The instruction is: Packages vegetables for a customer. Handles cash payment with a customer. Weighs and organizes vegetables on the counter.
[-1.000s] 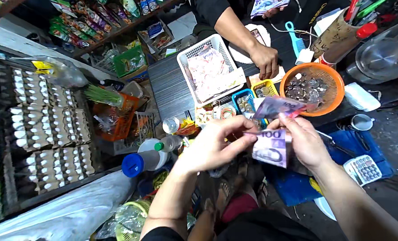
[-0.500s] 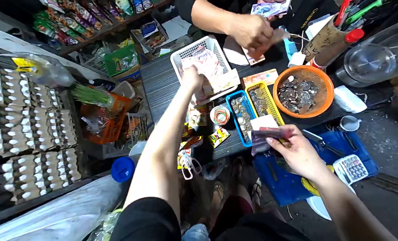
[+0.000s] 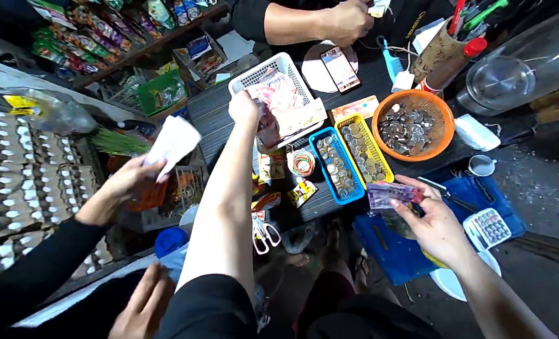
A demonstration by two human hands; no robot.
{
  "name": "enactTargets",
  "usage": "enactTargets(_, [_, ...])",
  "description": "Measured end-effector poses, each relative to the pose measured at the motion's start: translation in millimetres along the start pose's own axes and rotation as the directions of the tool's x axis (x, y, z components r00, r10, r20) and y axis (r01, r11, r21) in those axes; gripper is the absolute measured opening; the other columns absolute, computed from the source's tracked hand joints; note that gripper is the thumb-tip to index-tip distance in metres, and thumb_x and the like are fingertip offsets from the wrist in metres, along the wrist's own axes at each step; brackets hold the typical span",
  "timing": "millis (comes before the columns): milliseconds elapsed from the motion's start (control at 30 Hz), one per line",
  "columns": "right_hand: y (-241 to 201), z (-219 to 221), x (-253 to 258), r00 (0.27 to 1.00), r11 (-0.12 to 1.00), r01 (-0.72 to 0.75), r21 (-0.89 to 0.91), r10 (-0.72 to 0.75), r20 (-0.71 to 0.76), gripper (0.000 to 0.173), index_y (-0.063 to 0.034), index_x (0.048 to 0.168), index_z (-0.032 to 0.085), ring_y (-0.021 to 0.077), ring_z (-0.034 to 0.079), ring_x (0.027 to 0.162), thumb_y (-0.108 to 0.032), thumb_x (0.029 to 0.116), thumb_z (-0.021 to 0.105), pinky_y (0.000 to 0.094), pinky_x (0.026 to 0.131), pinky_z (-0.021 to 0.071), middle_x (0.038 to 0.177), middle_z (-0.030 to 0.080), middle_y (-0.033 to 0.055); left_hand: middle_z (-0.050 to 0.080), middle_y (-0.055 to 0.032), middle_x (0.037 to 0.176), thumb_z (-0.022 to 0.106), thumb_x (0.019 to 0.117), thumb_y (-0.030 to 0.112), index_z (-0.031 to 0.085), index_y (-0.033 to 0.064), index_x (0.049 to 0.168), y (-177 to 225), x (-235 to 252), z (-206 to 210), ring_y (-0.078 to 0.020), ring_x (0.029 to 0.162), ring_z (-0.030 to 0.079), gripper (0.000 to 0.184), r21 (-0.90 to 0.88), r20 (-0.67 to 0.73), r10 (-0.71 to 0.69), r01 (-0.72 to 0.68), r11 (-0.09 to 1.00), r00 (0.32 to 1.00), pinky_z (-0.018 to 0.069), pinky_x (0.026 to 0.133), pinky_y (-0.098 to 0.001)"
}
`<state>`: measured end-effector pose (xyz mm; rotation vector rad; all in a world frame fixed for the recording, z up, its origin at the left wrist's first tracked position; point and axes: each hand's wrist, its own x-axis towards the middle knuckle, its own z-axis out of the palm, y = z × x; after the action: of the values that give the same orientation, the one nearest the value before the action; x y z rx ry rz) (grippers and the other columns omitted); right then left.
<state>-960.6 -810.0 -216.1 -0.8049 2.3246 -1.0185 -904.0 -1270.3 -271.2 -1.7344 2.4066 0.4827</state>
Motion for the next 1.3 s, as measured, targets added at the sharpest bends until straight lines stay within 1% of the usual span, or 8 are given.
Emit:
enactTargets(133, [-23.8,-1.2,2.8,0.998,0.998,-0.062,0.034,0.061,0.012,0.031,-0.0044,0.105,0.074,0.0111,0.066,0.103,-0.033,0.0988,0.062,0.0343,0.092,0.0520,0.106,0.072,0.0086,0.063,-0.0280,0.127,0.072,0.0936,0.022,0.067,-0.0009,0.122,-17.4,-13.9,-38.3,-0.0430,0.121,0.059,0.037,-0.270,-0.010,0.063,-0.063,0.961,0.998,0.0440,0.101,-0.0641])
enactTargets(233, [-40.7,-1.0,7.4,0.979,0.957,-0.201,0.209,0.190,0.071,0.017,-0.0066,0.102,0.069,0.0025,0.066,0.070,-0.023,0.1015,0.065,0.0245,0.067,0.0565,0.080,0.069,-0.0009,0.067,-0.0132,0.106,0.071,0.0931,0.013,0.066,0.0037,0.120,-23.5,-60.8,-47.9,-0.0171,0.084,0.063,0.029,-0.633,-0.085,0.108,-0.137,0.761,0.990,0.0544,0.078,-0.0355])
enactTargets(467, [-44.5,-1.8,0.7,0.964,0.783,-0.257,0.566,0.166,0.209,0.021,-0.0064,0.126,0.059,0.0115,0.074,0.089,-0.011,0.1063,0.055,0.0300,0.080,0.0636,0.103,0.074,0.0047,0.063,-0.0077,0.134,0.060,0.1000,0.007,0.055,-0.0012,0.138,4.5,-270.4,-34.8,-0.0142,0.113,0.065,0.039,-0.888,-0.303,0.526,-0.436,0.148,0.795,0.0573,0.095,-0.0322])
enactTargets(700, [-30.8,1.9,-35.1,0.979,0.762,-0.185,0.620,0.087,0.185,0.057,-0.0116,0.148,0.048,0.0089,0.066,0.116,-0.048,0.1119,0.023,0.0342,0.100,0.0566,0.129,0.066,0.0032,0.046,-0.0101,0.153,0.060,0.0968,0.003,0.050,0.0092,0.150,9.4,-364.1,36.0,-0.0148,0.112,0.065,0.055,-0.927,0.084,0.738,-0.220,0.305,0.670,0.0609,0.085,-0.0318])
enactTargets(900, [-20.6,15.0,-41.9,0.996,0.866,-0.079,0.494,0.044,0.082,0.024,-0.0052,0.130,0.055,0.0066,0.072,0.094,-0.013,0.1082,0.051,0.0261,0.084,0.0618,0.108,0.071,0.0031,0.059,-0.0065,0.123,0.075,0.0917,0.022,0.046,0.0077,0.136,-7.3,-376.5,48.9,-0.0074,0.078,0.062,0.055,-0.918,0.025,0.594,-0.217,0.331,0.804,0.0563,0.067,-0.0247])
enactTargets(1000, [-22.0,22.6,-49.5,0.956,0.912,-0.078,0.402,-0.047,0.290,0.038,-0.0050,0.145,0.041,0.0106,0.069,0.107,-0.012,0.1076,0.049,0.0312,0.094,0.0592,0.122,0.067,0.0083,0.068,-0.0041,0.117,0.059,0.1024,0.017,0.044,0.0047,0.143,-11.5,-376.6,59.8,-0.0103,0.098,0.070,0.045,-0.939,0.336,0.556,0.228,0.256,0.760,0.0601,0.089,-0.0309])
enactTargets(1100, [-26.3,27.6,-44.5,0.862,0.996,0.025,0.089,-0.066,0.502,0.055,-0.0109,0.158,0.029,0.0244,0.070,0.104,-0.016,0.1061,0.046,0.0470,0.092,0.0563,0.118,0.068,0.0151,0.074,-0.0078,0.091,0.034,0.1128,0.026,0.062,0.0007,0.117,-0.8,-386.2,66.2,-0.0134,0.085,0.073,0.038,-0.678,0.687,0.415,0.732,0.068,0.597,0.0617,0.080,-0.0315])
enactTargets(1300, [6.1,14.0,40.4,0.984,0.977,-0.060,-0.206,0.093,0.155,0.037,-0.0025,0.135,0.063,0.0367,0.069,0.099,-0.014,0.1041,0.046,0.0592,0.089,0.0533,0.110,0.071,0.0201,0.073,-0.0153,0.113,0.030,0.1098,0.011,0.047,-0.0096,0.137,-22.6,-393.2,99.6,-0.0208,0.104,0.072,0.038,-0.872,0.446,0.579,0.478,0.107,0.683,0.0588,0.095,-0.0379])
